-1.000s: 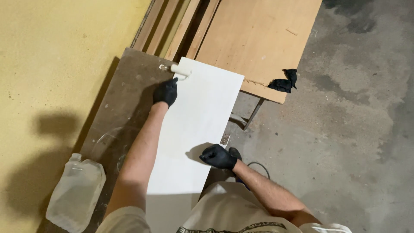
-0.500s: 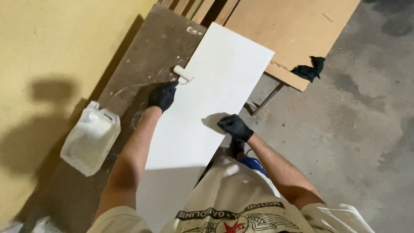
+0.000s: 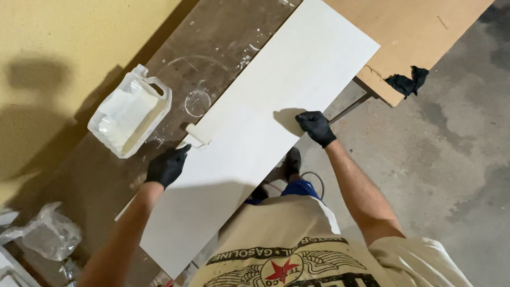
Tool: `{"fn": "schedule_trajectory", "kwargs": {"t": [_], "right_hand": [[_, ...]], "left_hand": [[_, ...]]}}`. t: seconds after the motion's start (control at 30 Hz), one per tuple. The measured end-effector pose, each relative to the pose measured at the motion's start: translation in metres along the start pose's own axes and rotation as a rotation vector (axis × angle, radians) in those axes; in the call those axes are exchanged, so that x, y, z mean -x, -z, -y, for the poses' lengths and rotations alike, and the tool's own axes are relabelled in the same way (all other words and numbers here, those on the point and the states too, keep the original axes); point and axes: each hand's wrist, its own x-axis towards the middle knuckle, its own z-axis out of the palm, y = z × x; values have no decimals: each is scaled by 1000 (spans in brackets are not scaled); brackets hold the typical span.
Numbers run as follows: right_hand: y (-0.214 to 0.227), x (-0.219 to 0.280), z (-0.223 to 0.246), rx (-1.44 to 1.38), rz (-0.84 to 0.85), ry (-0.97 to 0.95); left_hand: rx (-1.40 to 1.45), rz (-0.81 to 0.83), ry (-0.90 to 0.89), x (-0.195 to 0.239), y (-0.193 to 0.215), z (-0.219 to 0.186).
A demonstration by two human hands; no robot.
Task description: Applying paint or primer to a long wooden board using a small paint roller
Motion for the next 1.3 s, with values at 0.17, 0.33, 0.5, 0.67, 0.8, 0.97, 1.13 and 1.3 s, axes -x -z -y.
{"fn": "schedule_trajectory", "kwargs": {"t": [0.17, 0.33, 0.5, 0.67, 0.8, 0.97, 1.13, 1.3], "right_hand": [[-15, 4, 44, 41, -33, -55], [-15, 2, 33, 49, -36, -65], [-27, 7, 52, -48, -71, -67], [-18, -1, 20, -35, -67, -79], [-17, -2, 17, 7, -85, -89], [-25, 0, 41, 50, -64, -80], [-24, -2, 35, 130, -70, -92], [-26, 5, 55, 270, -61, -133]], "left_hand": [[315, 551, 298, -184, 7, -59], [349, 502, 382, -268, -34, -98], [263, 374, 204, -139, -49, -53], [211, 349, 261, -20, 54, -41], [172, 314, 149, -39, 17, -32], [141, 37, -73, -221, -94, -84], [247, 337, 91, -376, -89, -144], [320, 477, 117, -307, -62, -126]]}}
